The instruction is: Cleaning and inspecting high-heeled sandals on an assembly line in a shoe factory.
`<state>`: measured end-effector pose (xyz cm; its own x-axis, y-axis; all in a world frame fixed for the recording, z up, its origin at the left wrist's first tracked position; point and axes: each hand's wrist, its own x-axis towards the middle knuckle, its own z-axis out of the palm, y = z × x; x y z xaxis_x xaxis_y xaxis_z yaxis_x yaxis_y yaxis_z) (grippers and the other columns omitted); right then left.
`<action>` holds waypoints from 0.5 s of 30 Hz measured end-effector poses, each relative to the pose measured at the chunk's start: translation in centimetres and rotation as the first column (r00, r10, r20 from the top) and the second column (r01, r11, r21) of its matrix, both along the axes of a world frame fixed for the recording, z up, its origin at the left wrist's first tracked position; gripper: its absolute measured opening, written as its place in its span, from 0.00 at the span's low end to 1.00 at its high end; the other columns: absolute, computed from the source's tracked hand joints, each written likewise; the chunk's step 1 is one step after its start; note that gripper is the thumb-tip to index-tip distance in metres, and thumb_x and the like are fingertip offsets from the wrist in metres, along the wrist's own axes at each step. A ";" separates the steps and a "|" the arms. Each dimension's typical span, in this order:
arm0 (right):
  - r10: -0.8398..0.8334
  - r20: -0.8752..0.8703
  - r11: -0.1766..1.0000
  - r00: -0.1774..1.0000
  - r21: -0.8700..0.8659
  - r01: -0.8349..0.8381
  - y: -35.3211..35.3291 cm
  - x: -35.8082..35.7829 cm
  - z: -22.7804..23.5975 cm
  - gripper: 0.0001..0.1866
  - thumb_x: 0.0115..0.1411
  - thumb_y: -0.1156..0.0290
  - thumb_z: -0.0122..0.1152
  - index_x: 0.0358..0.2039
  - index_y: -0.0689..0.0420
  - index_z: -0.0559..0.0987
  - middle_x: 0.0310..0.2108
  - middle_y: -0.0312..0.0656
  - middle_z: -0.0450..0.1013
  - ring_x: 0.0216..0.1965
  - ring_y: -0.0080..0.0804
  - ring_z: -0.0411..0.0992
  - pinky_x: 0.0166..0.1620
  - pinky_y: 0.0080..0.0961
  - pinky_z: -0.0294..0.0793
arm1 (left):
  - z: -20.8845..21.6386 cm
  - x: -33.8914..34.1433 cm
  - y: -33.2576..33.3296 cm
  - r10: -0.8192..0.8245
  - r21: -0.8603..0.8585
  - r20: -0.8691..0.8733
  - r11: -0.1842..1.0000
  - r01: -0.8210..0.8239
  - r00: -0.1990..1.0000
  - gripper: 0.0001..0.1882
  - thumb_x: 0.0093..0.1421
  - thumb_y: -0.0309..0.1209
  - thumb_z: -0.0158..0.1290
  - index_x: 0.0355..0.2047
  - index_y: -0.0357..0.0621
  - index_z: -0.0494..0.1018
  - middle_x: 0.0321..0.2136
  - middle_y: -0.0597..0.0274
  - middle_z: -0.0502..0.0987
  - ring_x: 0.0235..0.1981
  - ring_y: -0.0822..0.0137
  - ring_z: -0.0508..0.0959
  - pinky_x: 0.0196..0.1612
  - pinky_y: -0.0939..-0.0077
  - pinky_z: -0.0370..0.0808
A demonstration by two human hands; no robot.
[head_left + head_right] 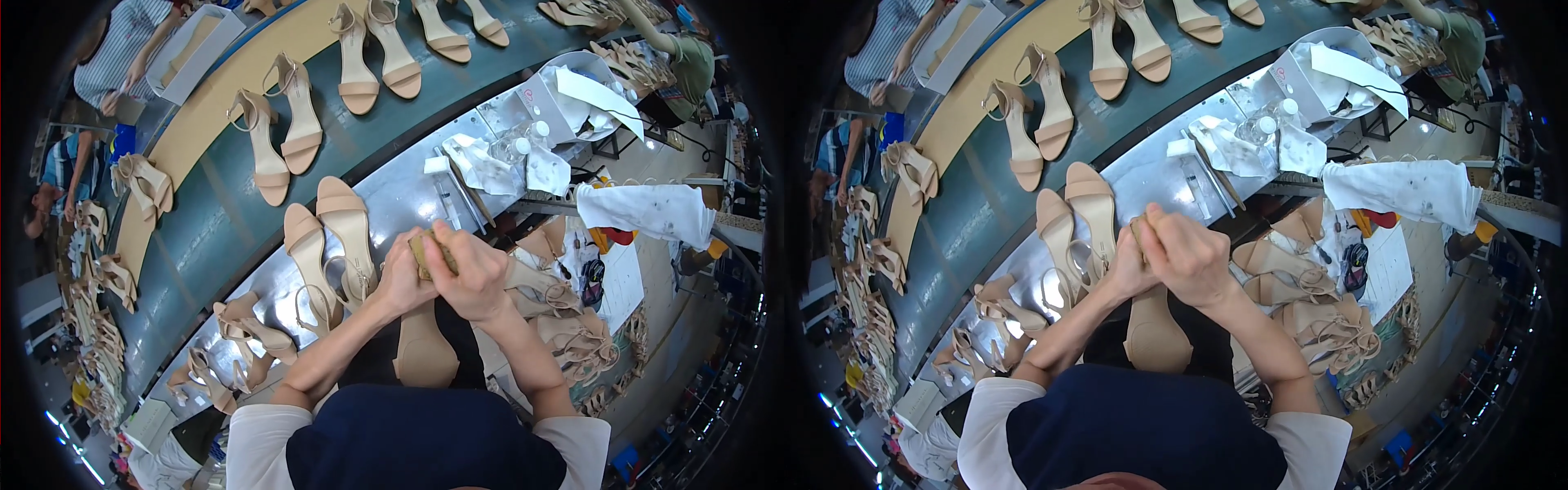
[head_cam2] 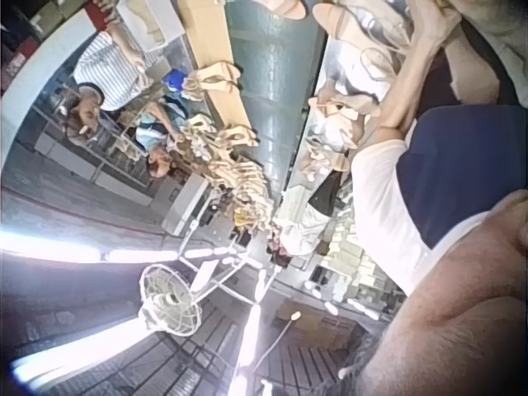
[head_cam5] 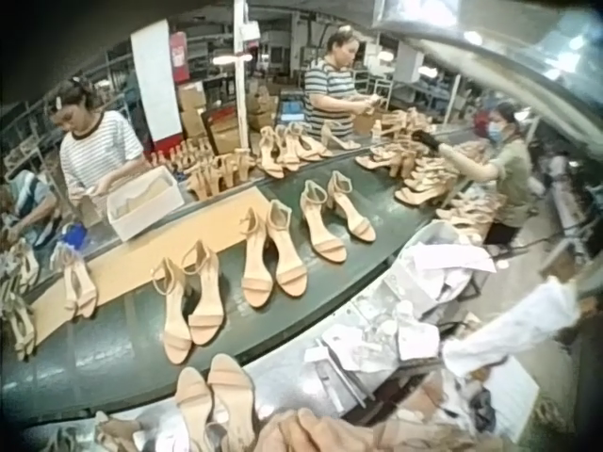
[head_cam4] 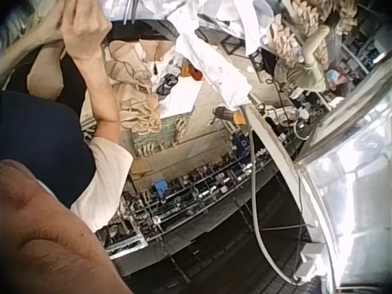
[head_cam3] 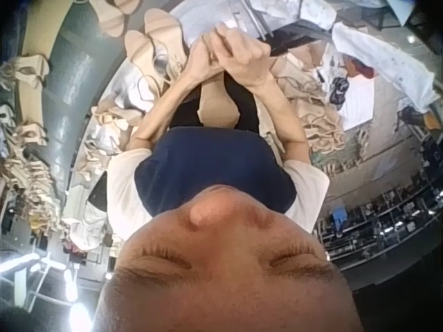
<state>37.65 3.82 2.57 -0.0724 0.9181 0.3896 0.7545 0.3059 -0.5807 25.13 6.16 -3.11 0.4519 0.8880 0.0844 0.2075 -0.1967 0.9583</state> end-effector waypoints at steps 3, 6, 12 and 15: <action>-0.325 -0.094 0.942 0.941 -0.121 0.314 0.5 1.6 -2.4 0.09 0.56 0.74 0.59 0.36 0.64 0.74 0.27 0.47 0.76 0.25 0.33 0.76 0.29 0.24 0.74 | -0.9 -1.2 0.5 0.032 -0.019 -0.023 0.999 -0.033 0.999 0.11 0.40 0.25 0.60 0.24 0.41 0.69 0.24 0.57 0.72 0.28 0.57 0.71 0.33 0.66 0.68; -0.405 -0.175 0.881 0.897 -0.337 0.332 0.6 3.7 -7.4 0.15 0.61 0.67 0.52 0.45 0.62 0.73 0.33 0.51 0.75 0.34 0.43 0.76 0.36 0.32 0.75 | -1.1 -2.1 0.7 0.036 -0.108 0.011 0.994 -0.035 0.999 0.09 0.43 0.20 0.59 0.22 0.42 0.69 0.23 0.63 0.73 0.27 0.66 0.72 0.32 0.75 0.68; -0.172 -0.244 0.844 0.954 -0.536 0.015 2.6 0.0 -18.6 0.19 0.59 0.69 0.51 0.51 0.59 0.70 0.34 0.54 0.70 0.37 0.54 0.70 0.38 0.42 0.70 | -0.5 -4.6 2.4 -0.276 -0.391 0.369 0.820 0.417 0.888 0.23 0.55 0.45 0.46 0.46 0.44 0.66 0.40 0.59 0.68 0.48 0.61 0.65 0.55 0.68 0.56; -0.131 -0.091 0.865 0.987 -0.496 0.069 2.0 0.1 -16.7 0.20 0.57 0.72 0.52 0.50 0.65 0.69 0.36 0.55 0.71 0.38 0.54 0.70 0.40 0.41 0.70 | -0.4 -5.9 2.1 -0.246 -0.405 0.322 0.837 0.368 0.914 0.19 0.59 0.43 0.41 0.42 0.41 0.68 0.39 0.59 0.68 0.46 0.63 0.66 0.53 0.71 0.57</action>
<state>37.73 5.84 -14.15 0.0480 0.9925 -0.1125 0.6828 -0.1148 -0.7216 19.23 8.22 -3.48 0.7256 0.6732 -0.1425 -0.0449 0.2530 0.9664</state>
